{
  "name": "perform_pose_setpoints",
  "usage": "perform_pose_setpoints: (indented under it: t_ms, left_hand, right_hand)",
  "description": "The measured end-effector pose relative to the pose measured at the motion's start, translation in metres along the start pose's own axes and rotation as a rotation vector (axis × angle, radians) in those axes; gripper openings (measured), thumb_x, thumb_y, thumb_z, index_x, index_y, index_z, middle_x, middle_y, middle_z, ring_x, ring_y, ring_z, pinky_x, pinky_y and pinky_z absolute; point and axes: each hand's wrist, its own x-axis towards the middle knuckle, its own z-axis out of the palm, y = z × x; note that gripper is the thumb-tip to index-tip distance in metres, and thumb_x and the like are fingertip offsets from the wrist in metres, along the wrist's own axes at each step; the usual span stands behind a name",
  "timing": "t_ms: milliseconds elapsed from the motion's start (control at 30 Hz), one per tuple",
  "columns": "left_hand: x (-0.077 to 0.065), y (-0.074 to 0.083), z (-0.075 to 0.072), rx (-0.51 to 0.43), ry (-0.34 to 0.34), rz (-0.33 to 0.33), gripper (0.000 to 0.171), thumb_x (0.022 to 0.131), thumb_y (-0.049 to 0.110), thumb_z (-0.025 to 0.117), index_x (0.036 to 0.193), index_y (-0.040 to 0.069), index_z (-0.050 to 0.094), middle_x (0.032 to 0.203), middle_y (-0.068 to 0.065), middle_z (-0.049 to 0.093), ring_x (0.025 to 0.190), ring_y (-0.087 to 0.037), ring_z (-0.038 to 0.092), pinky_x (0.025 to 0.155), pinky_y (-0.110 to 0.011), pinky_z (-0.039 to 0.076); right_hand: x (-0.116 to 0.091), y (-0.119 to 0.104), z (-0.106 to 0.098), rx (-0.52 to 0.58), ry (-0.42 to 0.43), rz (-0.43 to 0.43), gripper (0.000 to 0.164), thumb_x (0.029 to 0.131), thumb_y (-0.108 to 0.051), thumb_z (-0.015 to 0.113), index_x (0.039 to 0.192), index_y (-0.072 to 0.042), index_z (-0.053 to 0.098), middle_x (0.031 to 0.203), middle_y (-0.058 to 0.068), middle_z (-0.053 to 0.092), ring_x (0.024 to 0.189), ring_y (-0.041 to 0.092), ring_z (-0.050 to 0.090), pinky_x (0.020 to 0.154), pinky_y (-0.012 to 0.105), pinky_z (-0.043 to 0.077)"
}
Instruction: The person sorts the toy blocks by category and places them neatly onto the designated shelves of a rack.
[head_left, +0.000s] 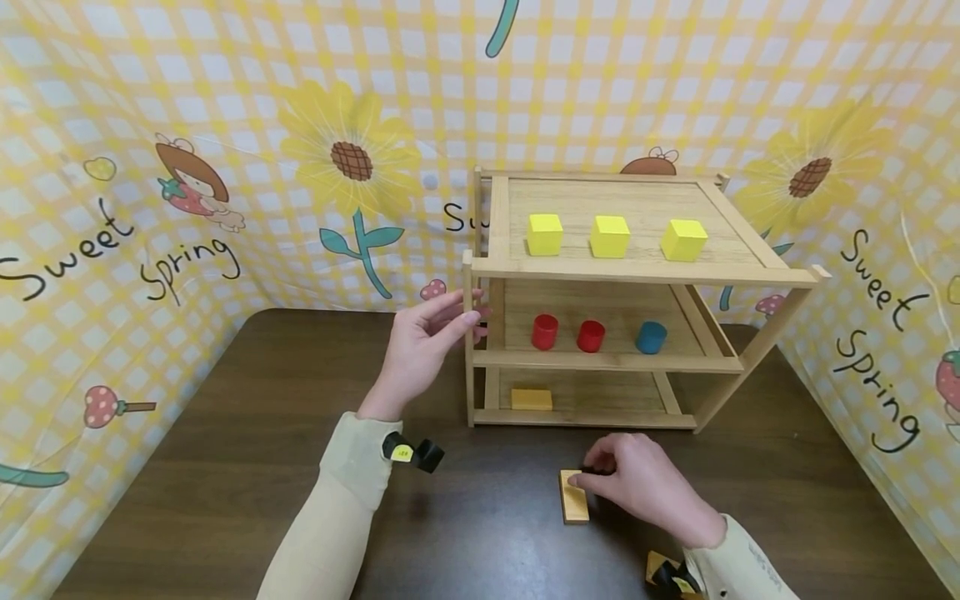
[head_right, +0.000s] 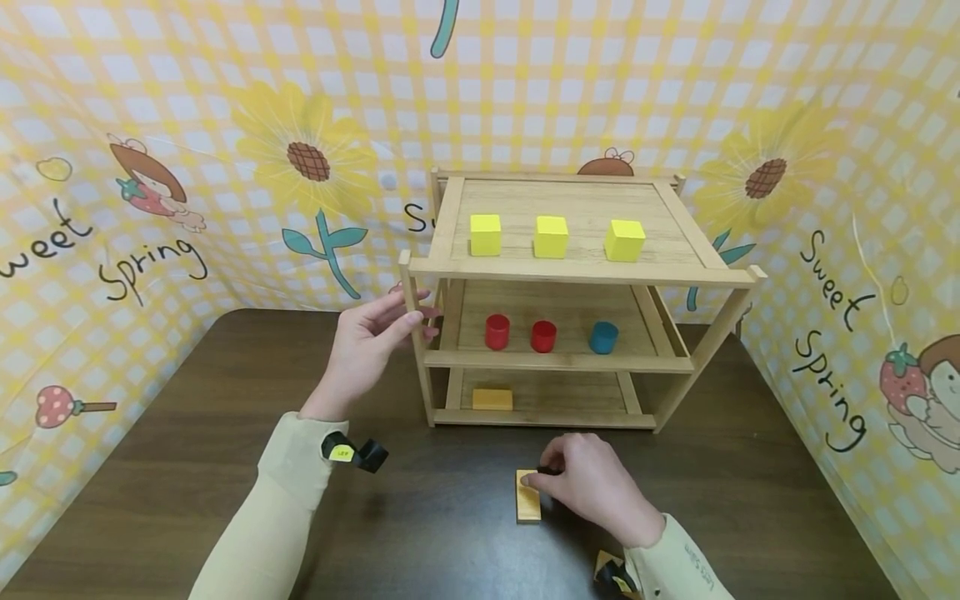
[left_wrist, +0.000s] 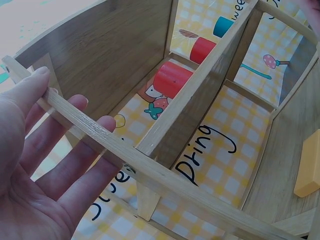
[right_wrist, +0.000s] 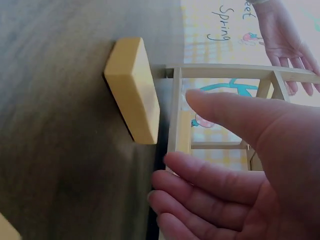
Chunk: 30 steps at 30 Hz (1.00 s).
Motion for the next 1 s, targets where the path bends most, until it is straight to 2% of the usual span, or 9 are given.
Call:
perform_pose_setpoints:
  t_ms: [133,367,600,767,1000]
  left_hand:
    - [0.000,0.000,0.000,0.006,0.001,0.002,0.030,0.099,0.002,0.067,0.128,-0.004,0.067,0.123,-0.020,0.069,0.103,-0.029,0.072,0.083,-0.041,0.059]
    - [0.000,-0.001,0.000,-0.016,-0.002,0.003,0.030,0.099,0.001,0.066,0.128,-0.006,0.067,0.125,-0.026,0.066,0.109,-0.049,0.064,0.083,-0.041,0.059]
    - [-0.001,0.000,0.000,-0.011,0.001,-0.002,0.031,0.099,0.002,0.067,0.128,-0.006,0.066,0.124,-0.020,0.069,0.109,-0.048,0.065,0.084,-0.040,0.058]
    - [-0.001,0.000,0.000,-0.008,0.000,0.000,0.031,0.099,0.001,0.066,0.129,-0.006,0.066,0.125,-0.025,0.066,0.109,-0.046,0.066,0.084,-0.040,0.058]
    - [0.000,0.000,0.000,-0.011,-0.003,0.007,0.030,0.099,0.001,0.066,0.128,-0.006,0.067,0.123,-0.016,0.070,0.108,-0.048,0.065,0.083,-0.042,0.059]
  right_hand:
    - [-0.002,-0.001,0.004,0.001,-0.029,0.001,0.029,0.078,-0.045,0.088,0.074,-0.023,0.069,0.068,-0.017,0.059,0.061,0.001,0.053,0.057,0.025,0.047]
    - [-0.005,-0.005,0.011,-0.044,-0.043,-0.018,0.039,0.070,-0.055,0.089,0.068,-0.026,0.063,0.061,-0.019,0.054,0.056,0.001,0.049,0.053,0.024,0.044]
    - [-0.005,-0.007,0.015,-0.098,-0.044,-0.054,0.047,0.065,-0.063,0.089,0.064,-0.026,0.059,0.056,-0.019,0.049,0.051,0.001,0.044,0.048,0.024,0.040]
    - [-0.005,-0.008,0.014,-0.110,-0.045,-0.059,0.047,0.063,-0.058,0.091,0.062,-0.026,0.057,0.056,-0.019,0.049,0.051,0.001,0.044,0.047,0.024,0.039]
    - [-0.007,-0.005,0.007,-0.124,-0.066,-0.045,0.041,0.066,-0.051,0.092,0.063,-0.027,0.059,0.058,-0.018,0.050,0.052,0.002,0.044,0.048,0.024,0.040]
